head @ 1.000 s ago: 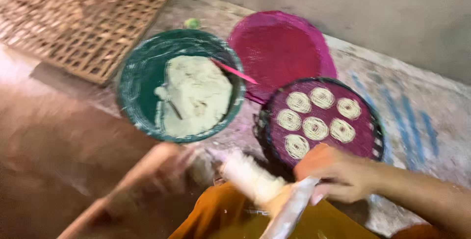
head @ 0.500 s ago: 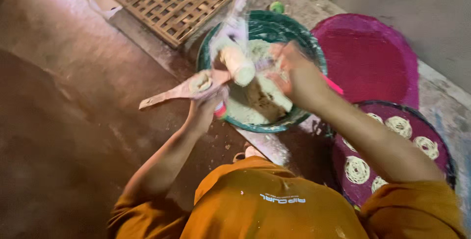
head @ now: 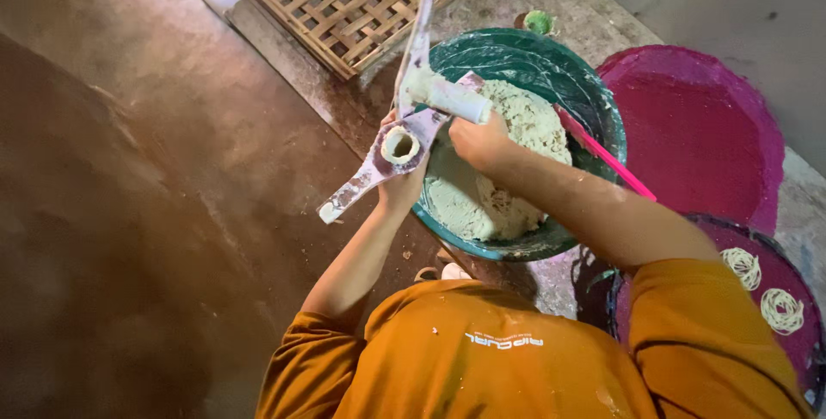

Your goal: The person uses a manual noodle press to extrude dough into spiral shapes onto a pink tray. They repeatedly load dough into the press, squeeze it, and arrange the formed noodles. The tray is then placed into a steamer pot and covered.

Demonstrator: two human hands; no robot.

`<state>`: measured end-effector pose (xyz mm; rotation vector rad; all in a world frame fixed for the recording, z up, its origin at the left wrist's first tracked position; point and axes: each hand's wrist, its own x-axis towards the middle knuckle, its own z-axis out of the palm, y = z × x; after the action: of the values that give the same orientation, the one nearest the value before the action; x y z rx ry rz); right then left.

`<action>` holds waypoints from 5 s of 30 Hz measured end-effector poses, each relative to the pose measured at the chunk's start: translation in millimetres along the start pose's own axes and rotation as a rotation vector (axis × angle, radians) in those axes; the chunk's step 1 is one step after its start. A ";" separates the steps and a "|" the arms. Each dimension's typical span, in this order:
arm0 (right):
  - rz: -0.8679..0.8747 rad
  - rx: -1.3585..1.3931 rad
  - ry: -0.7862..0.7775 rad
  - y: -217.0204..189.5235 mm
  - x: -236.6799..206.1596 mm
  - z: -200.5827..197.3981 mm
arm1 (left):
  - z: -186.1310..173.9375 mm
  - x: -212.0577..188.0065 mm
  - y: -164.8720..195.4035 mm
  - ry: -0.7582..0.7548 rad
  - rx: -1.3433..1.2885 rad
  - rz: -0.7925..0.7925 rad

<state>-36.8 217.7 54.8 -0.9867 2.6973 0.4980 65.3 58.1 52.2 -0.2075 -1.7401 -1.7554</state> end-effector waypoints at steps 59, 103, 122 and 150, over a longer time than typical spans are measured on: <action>0.509 1.281 0.152 19.6 -240.2 -26.1 | 53.7 5.7 81.8 -0.349 0.708 0.219; 0.072 0.284 0.457 18.1 -273.7 -134.4 | -0.7 15.5 80.0 -0.381 0.477 -0.001; -0.166 1.153 0.721 0.3 -183.9 -26.1 | -9.1 45.6 50.5 -0.303 -0.394 -0.491; 0.194 1.383 1.001 -14.6 -632.9 34.4 | 248.0 -213.4 242.9 -1.793 -0.476 -0.246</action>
<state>449.6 587.7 223.6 -0.5087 2.7078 -2.0355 281.5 383.7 167.5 -2.4348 -2.2444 -2.2044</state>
